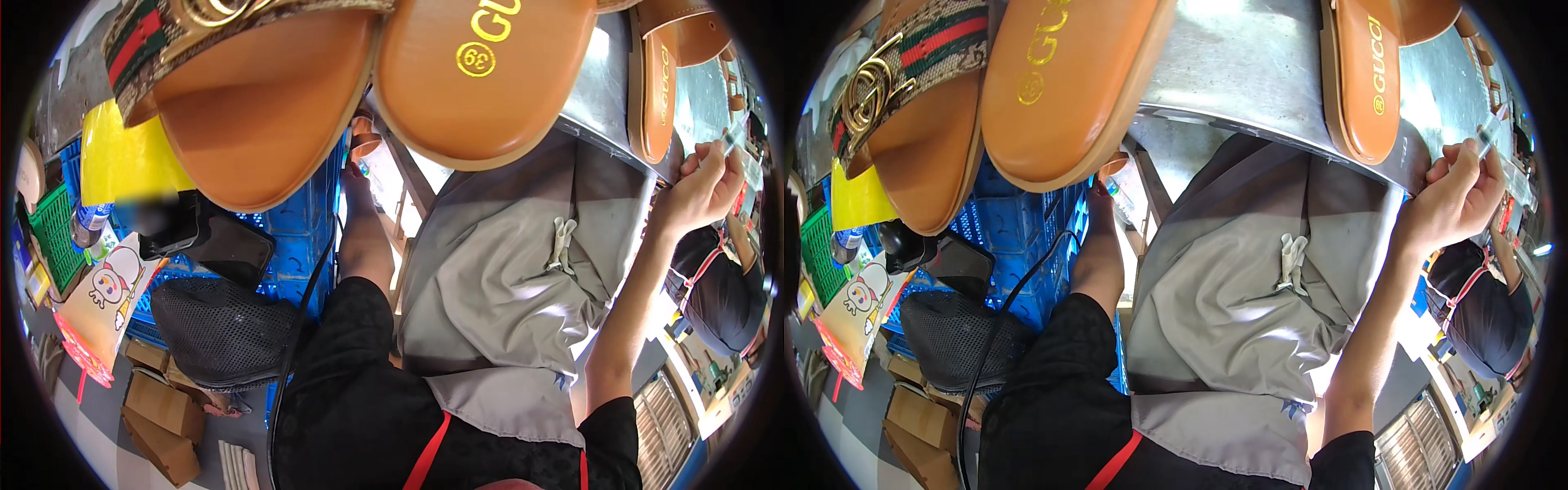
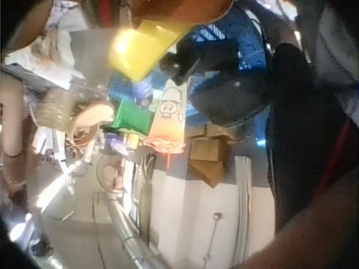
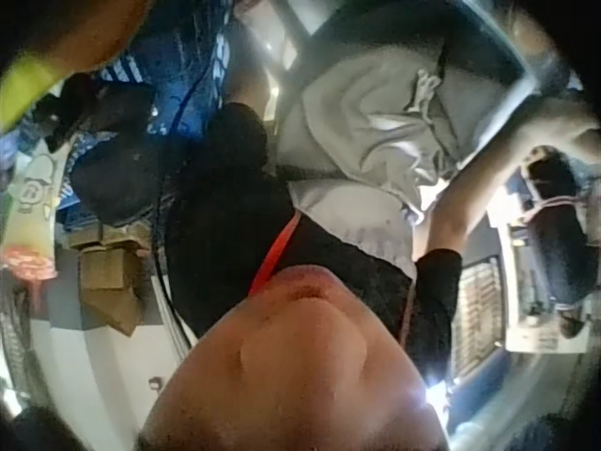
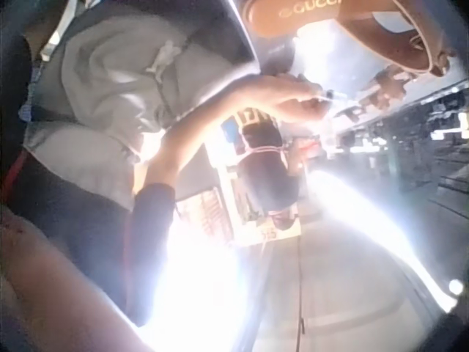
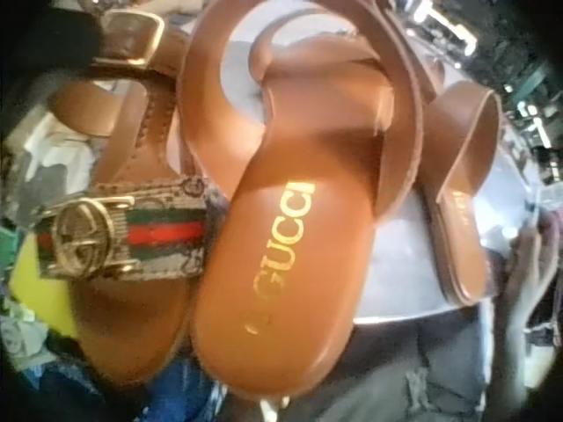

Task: Applying glue to sandals using a syringe.

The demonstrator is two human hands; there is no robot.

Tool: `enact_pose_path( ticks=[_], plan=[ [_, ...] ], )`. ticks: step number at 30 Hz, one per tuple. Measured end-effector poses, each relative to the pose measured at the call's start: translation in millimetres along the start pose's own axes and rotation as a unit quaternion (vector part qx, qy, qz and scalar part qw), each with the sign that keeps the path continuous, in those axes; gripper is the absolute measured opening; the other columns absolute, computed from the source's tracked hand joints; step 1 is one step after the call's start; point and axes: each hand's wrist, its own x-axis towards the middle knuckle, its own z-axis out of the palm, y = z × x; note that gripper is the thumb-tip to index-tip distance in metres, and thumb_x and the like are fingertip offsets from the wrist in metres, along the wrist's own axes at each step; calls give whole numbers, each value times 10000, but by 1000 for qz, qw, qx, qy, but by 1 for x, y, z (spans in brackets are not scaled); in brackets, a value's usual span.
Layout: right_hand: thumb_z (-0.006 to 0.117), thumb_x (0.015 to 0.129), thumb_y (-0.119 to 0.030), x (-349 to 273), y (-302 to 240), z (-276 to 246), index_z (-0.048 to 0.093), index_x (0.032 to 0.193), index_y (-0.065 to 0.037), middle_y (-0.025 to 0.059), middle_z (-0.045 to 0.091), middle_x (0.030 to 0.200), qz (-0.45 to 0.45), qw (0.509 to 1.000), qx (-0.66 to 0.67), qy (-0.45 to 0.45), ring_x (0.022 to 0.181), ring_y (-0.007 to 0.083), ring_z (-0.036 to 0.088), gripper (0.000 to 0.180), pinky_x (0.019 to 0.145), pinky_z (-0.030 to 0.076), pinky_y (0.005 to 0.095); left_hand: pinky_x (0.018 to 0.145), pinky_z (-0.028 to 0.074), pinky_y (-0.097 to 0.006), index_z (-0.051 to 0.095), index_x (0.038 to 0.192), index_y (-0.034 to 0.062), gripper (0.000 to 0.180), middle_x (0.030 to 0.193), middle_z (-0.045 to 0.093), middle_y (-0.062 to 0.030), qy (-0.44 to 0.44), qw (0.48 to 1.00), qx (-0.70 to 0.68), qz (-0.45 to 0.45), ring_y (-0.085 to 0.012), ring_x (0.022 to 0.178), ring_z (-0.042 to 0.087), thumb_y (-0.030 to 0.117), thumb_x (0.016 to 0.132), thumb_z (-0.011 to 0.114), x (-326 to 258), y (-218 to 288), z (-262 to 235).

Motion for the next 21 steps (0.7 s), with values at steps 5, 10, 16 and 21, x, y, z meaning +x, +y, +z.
enact_pose_path(
  ticks=[5, 10, 16, 21],
  plan=[
    [595, 958, -97, -8, 0, 5, 587, 1010, -6, 16, 571, 731, -13, 999, -36, 6, 564, 30, 432, 106, 480, 329, 179, 755, 574, -447, 709, 996, 25, 396, 927, 702, -224, -179, 659, 614, 396, -383, 857, 695, 399, 964, 584, -13, -15, -33],
    [616, 953, -102, 1, -8, 8, 583, 1073, 21, 35, 600, 722, 6, 1000, 25, -15, 548, 33, 460, 175, 471, 363, 174, 852, 538, -382, 670, 1073, 73, 256, 1033, 658, -107, -201, 861, 421, 201, -220, 969, 644, 153, 839, 734, 7, 60, -33],
    [614, 948, -97, 5, 4, -1, 587, 1069, 24, 35, 598, 721, -3, 1000, -5, -24, 548, 35, 453, 174, 489, 371, 177, 955, 456, -352, 505, 1332, 99, 680, 1153, 537, -63, -108, 963, 245, -17, -205, 1046, 544, -120, 690, 554, -89, 24, 2],
    [618, 944, -93, 7, 6, -5, 598, 1052, 23, 36, 596, 719, -1, 1000, -7, -12, 542, 33, 449, 160, 480, 365, 176, 1067, 389, -385, 420, 1483, 70, 822, 1347, 461, -113, -206, 875, 417, 135, -264, 1295, 438, -112, 702, 604, -159, 0, 36]
  ],
)
